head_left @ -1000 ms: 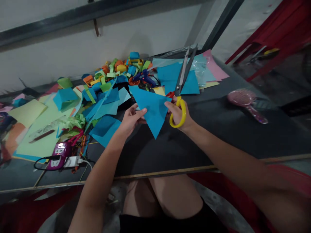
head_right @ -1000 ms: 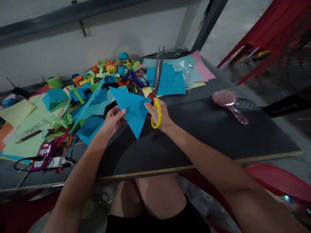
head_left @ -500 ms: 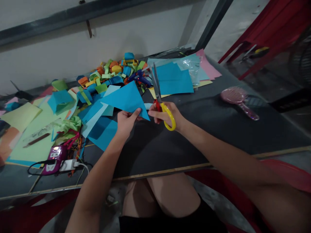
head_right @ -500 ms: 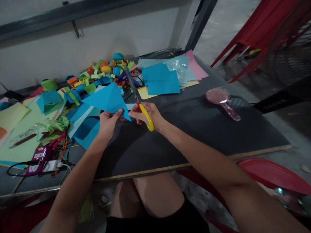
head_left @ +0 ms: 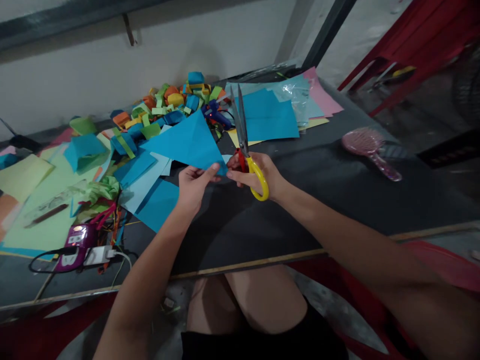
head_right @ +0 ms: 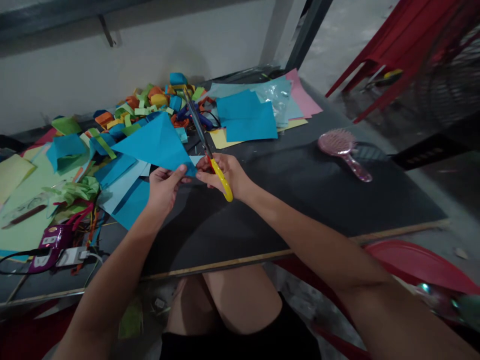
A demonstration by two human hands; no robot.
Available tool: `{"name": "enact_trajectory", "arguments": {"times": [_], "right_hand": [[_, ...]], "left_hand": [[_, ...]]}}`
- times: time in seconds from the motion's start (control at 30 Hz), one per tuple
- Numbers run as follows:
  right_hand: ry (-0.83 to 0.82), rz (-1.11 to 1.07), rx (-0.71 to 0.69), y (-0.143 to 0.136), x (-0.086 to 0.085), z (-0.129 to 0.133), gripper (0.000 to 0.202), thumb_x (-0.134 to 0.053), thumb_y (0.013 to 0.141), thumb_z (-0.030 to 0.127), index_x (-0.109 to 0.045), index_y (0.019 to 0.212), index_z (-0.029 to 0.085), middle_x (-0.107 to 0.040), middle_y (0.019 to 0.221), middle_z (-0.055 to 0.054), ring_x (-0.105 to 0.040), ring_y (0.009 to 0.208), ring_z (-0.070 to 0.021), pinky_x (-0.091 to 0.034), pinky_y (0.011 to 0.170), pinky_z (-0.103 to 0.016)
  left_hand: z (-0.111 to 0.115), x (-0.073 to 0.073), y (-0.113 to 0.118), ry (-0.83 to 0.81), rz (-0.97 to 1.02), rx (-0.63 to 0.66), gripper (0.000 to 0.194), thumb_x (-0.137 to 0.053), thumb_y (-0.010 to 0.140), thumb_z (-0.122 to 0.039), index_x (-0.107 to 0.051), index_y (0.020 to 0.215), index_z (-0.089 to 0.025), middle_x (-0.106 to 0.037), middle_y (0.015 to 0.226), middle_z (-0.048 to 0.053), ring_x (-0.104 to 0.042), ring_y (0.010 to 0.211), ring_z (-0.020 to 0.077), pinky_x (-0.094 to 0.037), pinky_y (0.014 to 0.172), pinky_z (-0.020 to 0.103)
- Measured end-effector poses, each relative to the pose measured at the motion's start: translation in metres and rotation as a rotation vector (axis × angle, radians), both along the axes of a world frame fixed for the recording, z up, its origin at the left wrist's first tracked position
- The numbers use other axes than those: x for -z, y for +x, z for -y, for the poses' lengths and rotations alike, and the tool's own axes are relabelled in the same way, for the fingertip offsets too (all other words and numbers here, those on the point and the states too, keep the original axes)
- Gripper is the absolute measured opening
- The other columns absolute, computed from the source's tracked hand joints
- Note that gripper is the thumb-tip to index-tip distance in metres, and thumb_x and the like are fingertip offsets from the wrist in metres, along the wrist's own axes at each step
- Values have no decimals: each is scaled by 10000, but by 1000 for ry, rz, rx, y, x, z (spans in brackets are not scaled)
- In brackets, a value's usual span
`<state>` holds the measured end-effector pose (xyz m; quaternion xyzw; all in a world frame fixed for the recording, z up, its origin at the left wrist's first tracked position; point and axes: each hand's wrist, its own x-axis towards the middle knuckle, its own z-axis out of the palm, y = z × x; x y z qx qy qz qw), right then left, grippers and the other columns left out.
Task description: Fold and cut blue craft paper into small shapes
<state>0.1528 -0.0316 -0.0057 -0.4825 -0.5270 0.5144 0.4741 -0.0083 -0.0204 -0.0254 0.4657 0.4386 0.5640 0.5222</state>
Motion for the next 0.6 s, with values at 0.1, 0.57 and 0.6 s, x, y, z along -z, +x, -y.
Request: {"name": "enact_trajectory", "arguments": {"times": [0.1,0.57,0.6], "right_hand": [[41,39,2,1,3,-1,459,-869,506,423,-616,785,160,-614,732,-19,-546,572,-113,-466,441,-237],[-20,-18,18,3,4,-5,452,-863,518,417,-609,799,169,-609,715,-17,-479,500,-85,-334,361,-213],[-35,-33,7,5,4,-5,437,-851,546,432,-602,793,170,-588,670,1,-444,457,-69,-315,351,-213]], "left_hand": [[-1,3,-3,-12,-139,39,378,-850,552,-430,-602,496,-150,-592,495,-13,-570,477,101,-505,486,232],[3,-5,5,20,24,-243,328,-832,593,-320,-556,500,-169,-571,521,-21,-636,583,131,-612,622,289],[2,-6,4,23,23,-254,339,-829,596,-326,-545,492,-172,-565,516,-21,-636,589,133,-613,631,292]]}}
